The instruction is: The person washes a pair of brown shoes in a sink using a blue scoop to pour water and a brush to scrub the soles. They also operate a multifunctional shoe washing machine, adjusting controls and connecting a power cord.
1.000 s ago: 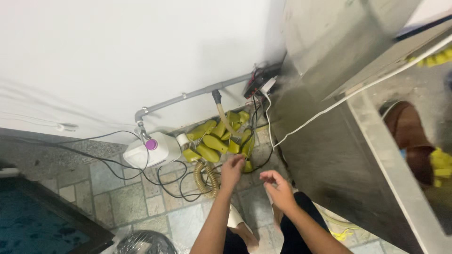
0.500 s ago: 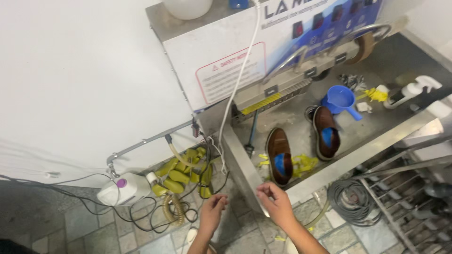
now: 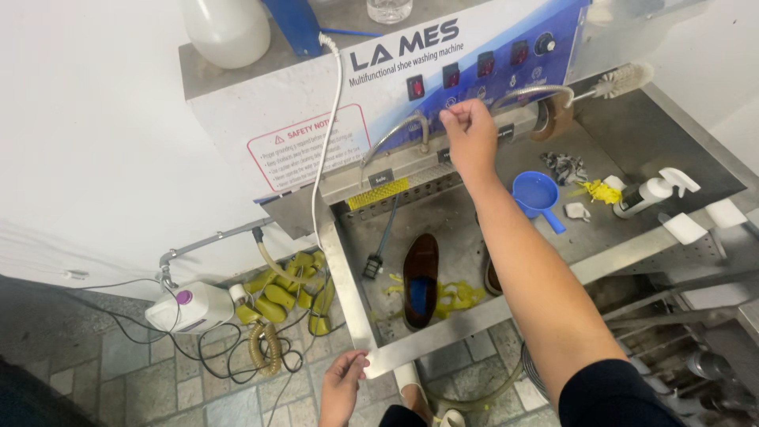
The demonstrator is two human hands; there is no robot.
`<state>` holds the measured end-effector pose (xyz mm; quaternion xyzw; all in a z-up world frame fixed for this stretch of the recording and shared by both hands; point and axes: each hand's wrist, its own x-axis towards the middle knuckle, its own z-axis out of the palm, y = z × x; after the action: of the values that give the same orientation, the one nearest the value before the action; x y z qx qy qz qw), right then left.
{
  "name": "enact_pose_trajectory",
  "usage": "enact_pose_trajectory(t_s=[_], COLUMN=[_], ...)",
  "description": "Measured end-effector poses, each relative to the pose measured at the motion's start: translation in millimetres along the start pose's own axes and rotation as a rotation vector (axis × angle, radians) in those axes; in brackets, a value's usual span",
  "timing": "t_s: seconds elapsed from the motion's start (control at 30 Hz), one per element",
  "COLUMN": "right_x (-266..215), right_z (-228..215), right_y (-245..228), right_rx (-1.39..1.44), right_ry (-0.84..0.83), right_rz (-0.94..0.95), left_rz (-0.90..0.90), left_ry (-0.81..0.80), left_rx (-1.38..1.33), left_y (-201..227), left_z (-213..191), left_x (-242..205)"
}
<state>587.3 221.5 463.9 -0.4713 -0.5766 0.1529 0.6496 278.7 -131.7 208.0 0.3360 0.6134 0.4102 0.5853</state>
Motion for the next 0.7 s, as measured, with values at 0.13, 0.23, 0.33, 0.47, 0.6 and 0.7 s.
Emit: enact_pose_trajectory(t_s=[0.13,0.23,0.33,0.47,0.6,0.7], right_x=[41,53,53,55,55,57], right_z=[29,39,42,38,32,29], right_y=[16,23,25,21,20,13], right_rx=[0.004,-0.002,-0.012,-0.179,-0.114,0.006], right_ry=[0.026,-0.077,-0.117,-0.191,-0.240,-0.294], right_rz=[0.104,0.078,0.096,-0.046,-0.088,0.055], left_rz=[-0.033,-0.049,0.066,0.011,-0.015,-0.053], left_ry=[0.059,0.048,-0.060,0.015,0.034,0.080], left_rx=[-0.031,0.011,0.064,0.071,0.079,0.055], left_y=[18,38,59,81,92,96], left_z=[-3,2,12,31,53,65], left_x=[29,46,64,74,87,79])
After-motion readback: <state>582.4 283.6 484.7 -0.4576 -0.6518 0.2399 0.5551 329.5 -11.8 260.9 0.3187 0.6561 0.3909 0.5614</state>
